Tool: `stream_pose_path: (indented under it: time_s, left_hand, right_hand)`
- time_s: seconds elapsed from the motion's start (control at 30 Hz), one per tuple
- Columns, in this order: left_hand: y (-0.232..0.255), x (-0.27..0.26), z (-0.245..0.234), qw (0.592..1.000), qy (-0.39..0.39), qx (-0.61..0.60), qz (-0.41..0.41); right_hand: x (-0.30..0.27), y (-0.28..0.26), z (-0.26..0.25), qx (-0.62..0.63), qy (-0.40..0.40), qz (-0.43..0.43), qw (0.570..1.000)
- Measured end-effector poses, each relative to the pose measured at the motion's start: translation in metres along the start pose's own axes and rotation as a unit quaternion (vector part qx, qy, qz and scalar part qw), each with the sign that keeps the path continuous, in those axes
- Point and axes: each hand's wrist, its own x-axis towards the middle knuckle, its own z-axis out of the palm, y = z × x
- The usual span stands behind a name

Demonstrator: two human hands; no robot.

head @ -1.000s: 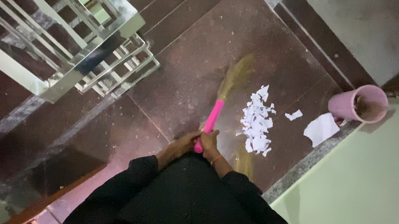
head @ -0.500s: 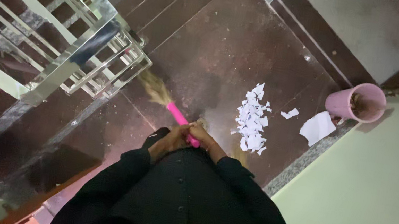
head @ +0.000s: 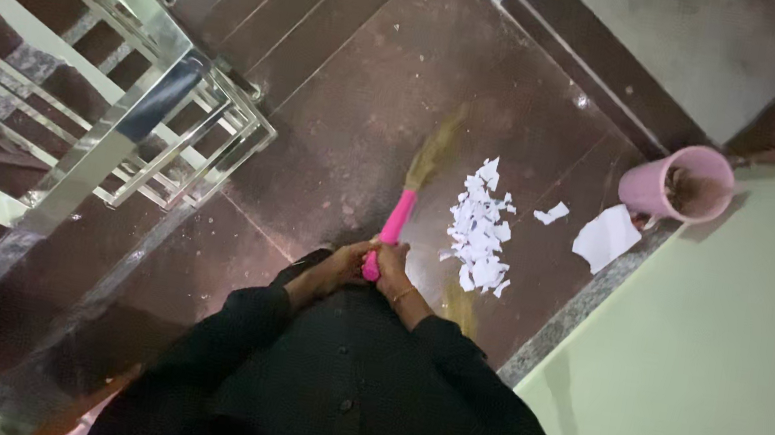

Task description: The person sweeps scraps of paper into a pile on the floor using a broom.

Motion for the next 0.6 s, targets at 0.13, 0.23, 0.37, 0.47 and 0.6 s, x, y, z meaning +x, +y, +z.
stream_pose_path:
  time_s: [0.13, 0.23, 0.37, 0.47, 0.6]
  left_hand:
    - [0.012, 0.012, 0.004, 1.0, 0.001, -0.009, -0.027]
    - [0.015, 0.01, -0.001, 0.995, 0.071, -0.007, -0.069]
    - [0.037, 0.01, -0.01, 0.968, -0.013, 0.202, 0.147]
    - [0.062, 0.011, -0.019, 0.999, 0.043, -0.027, 0.004]
    - [0.103, 0.006, -0.032, 0.991, 0.127, 0.03, -0.027]
  right_hand:
    - [-0.002, -0.005, -0.003, -0.062, 0.069, 0.049, 0.994]
    - [-0.002, -0.005, -0.002, -0.116, 0.042, 0.009, 0.992]
    - [0.016, -0.019, 0.015, -0.161, -0.066, -0.036, 0.984]
    - [0.038, -0.037, 0.038, -0.225, -0.099, 0.009, 0.969]
    - [0.057, -0.06, 0.067, -0.23, -0.17, 0.064, 0.956]
